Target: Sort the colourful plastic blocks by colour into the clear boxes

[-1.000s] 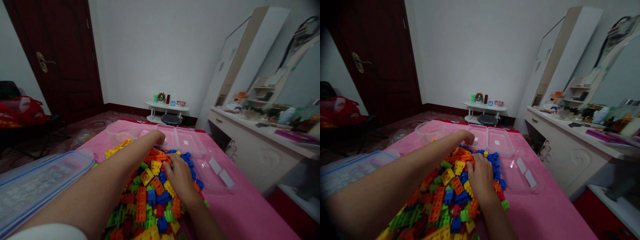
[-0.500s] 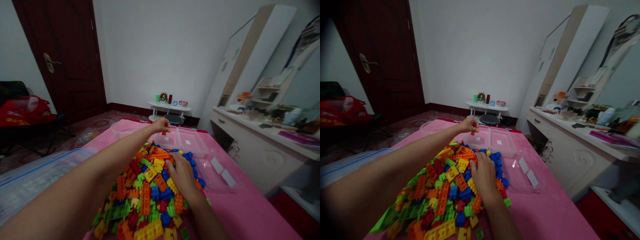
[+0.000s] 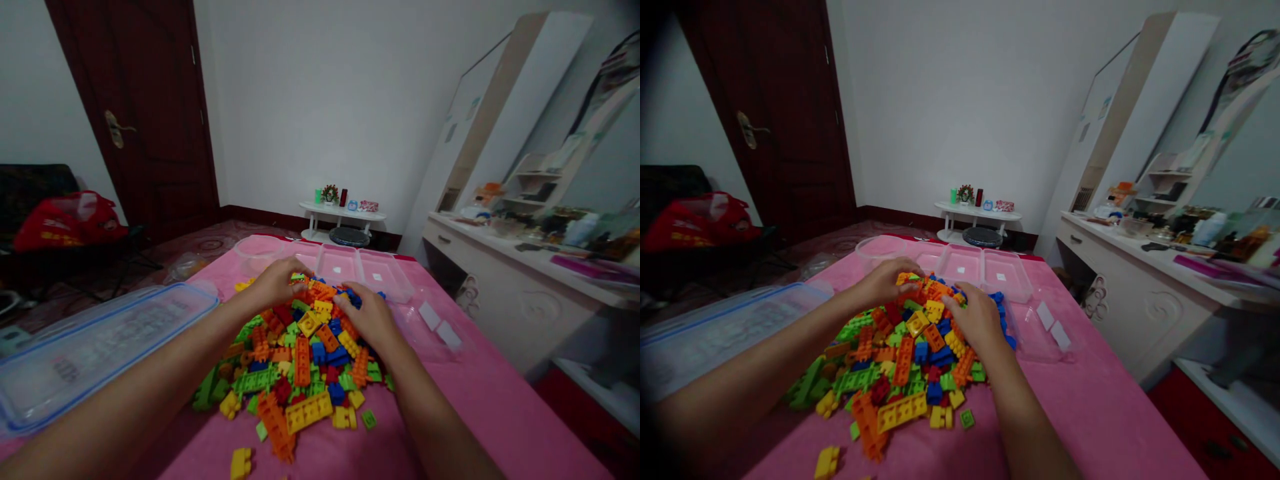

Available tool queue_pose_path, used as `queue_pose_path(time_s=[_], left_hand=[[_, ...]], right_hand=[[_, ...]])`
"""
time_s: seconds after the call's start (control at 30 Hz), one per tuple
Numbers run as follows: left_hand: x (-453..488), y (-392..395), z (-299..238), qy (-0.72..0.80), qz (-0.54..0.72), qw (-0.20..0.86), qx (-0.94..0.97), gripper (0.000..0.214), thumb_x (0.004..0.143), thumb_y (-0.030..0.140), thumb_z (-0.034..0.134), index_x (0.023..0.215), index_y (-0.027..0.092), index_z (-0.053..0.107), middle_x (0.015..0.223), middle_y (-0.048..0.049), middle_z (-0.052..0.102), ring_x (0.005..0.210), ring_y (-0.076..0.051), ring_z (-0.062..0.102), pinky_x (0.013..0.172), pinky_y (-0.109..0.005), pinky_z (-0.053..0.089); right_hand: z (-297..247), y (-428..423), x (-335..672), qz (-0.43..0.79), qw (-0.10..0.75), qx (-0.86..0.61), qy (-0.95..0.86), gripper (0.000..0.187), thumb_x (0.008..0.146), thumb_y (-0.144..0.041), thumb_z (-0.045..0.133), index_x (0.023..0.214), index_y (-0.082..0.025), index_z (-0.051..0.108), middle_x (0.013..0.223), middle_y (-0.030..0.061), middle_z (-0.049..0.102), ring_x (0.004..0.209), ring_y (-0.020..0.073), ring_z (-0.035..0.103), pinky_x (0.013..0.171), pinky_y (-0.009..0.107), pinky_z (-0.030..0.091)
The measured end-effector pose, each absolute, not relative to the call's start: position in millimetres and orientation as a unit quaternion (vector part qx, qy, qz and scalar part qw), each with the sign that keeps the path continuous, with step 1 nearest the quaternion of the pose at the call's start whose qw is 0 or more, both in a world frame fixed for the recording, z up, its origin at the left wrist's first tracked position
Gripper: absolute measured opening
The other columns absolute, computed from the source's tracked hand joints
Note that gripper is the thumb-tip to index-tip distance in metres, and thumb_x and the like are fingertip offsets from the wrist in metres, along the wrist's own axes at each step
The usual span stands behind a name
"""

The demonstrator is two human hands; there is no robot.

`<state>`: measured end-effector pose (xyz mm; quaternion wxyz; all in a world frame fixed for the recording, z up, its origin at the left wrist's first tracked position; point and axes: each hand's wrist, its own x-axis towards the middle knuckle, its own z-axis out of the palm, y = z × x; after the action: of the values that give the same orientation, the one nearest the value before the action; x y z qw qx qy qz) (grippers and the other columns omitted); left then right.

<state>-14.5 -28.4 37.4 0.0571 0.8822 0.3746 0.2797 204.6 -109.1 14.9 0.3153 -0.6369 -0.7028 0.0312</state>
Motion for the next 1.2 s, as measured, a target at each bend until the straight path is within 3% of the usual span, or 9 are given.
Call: queue_pose_path(time_s=[0.13,0.23,0.4,0.6,0.73,0.87,1.07,1.2], left_hand=[[-49.5,-40.7,22.6,0.483,0.303,0.03,0.821,0.039,0.084,0.037,0.051,0.119,0.019,0.058,0.121,-0.0062,0.061,0.114,-0.019,0.054,0.1,-0.028,0.038],[-64.8,-44.7,11.2,0.566,0.267,0.035,0.779,0.047,0.09,0.04,0.036,0.129,0.016,0.049,0.131,-0.0094,0.055,0.121,-0.021,0.05,0.102,-0.031,0.036],[-62.4,-47.4,-9.9,0.652,0.157,0.049,0.74,0.057,0.09,0.051,0.031,0.132,0.016,0.043,0.126,-0.0147,0.058,0.116,-0.027,0.053,0.094,-0.036,0.04],[-54.6,-53.3,-19.4,0.692,0.138,0.001,0.709,0.071,0.082,0.07,0.027,0.135,0.024,0.041,0.126,-0.0155,0.056,0.118,-0.035,0.046,0.091,-0.047,0.04],[-54.0,-53.3,-20.2,0.682,0.15,0.018,0.716,0.076,0.08,0.074,0.026,0.134,0.023,0.042,0.128,-0.0148,0.055,0.121,-0.036,0.043,0.095,-0.049,0.036],[-48.0,-53.7,-20.5,0.654,0.17,0.048,0.736,0.079,0.079,0.076,0.023,0.137,0.024,0.039,0.126,-0.0146,0.057,0.117,-0.035,0.05,0.095,-0.047,0.037],[-40.4,-54.8,-17.1,0.62,0.203,0.104,0.751,0.067,0.085,0.068,0.021,0.135,0.029,0.044,0.126,-0.0111,0.058,0.116,-0.031,0.053,0.096,-0.045,0.039],[-30.5,-50.1,-11.4,0.562,0.239,0.159,0.776,0.077,0.081,0.073,0.03,0.137,0.021,0.043,0.138,-0.0131,0.048,0.126,-0.031,0.045,0.103,-0.043,0.034]], right_hand=[[12.7,-101.3,223.7,0.0,0.281,-0.718,-0.636,0.056,0.089,-0.048,0.042,0.122,-0.006,0.055,0.123,0.019,0.059,0.114,0.0282,0.054,0.096,0.037,0.039],[4.1,-96.5,232.2,0.02,0.22,-0.752,-0.621,0.061,0.088,-0.051,0.04,0.123,-0.002,0.053,0.118,0.0239,0.06,0.111,0.0308,0.056,0.093,0.039,0.04],[-12.1,-93.1,236.2,0.017,0.15,-0.796,-0.586,0.076,0.084,-0.066,0.032,0.127,-0.005,0.049,0.12,0.0275,0.056,0.112,0.037,0.054,0.09,0.047,0.04],[-17.1,-88.5,242.4,0.087,0.134,-0.814,-0.559,0.082,0.08,-0.073,0.025,0.136,-0.016,0.041,0.136,0.0221,0.043,0.122,0.037,0.047,0.095,0.049,0.038],[-17.1,-83.3,240.8,0.139,0.17,-0.794,-0.567,0.078,0.079,-0.073,0.031,0.127,-0.015,0.051,0.131,0.0179,0.052,0.12,0.0328,0.049,0.098,0.044,0.037],[-18.7,-80.9,232.1,0.239,0.277,-0.733,-0.573,0.067,0.077,-0.07,0.041,0.117,-0.019,0.058,0.122,0.0106,0.061,0.113,0.0287,0.056,0.098,0.041,0.039],[-13.0,-87.8,206.6,0.386,0.419,-0.623,-0.536,0.054,0.075,-0.061,0.056,0.112,-0.022,0.059,0.119,0.0064,0.064,0.11,0.0257,0.059,0.091,0.037,0.048],[-5.9,-90.4,188.4,0.455,0.472,-0.564,-0.503,0.053,0.073,-0.055,0.063,0.115,-0.023,0.057,0.113,0.0066,0.067,0.099,0.0252,0.065,0.084,0.037,0.053]])
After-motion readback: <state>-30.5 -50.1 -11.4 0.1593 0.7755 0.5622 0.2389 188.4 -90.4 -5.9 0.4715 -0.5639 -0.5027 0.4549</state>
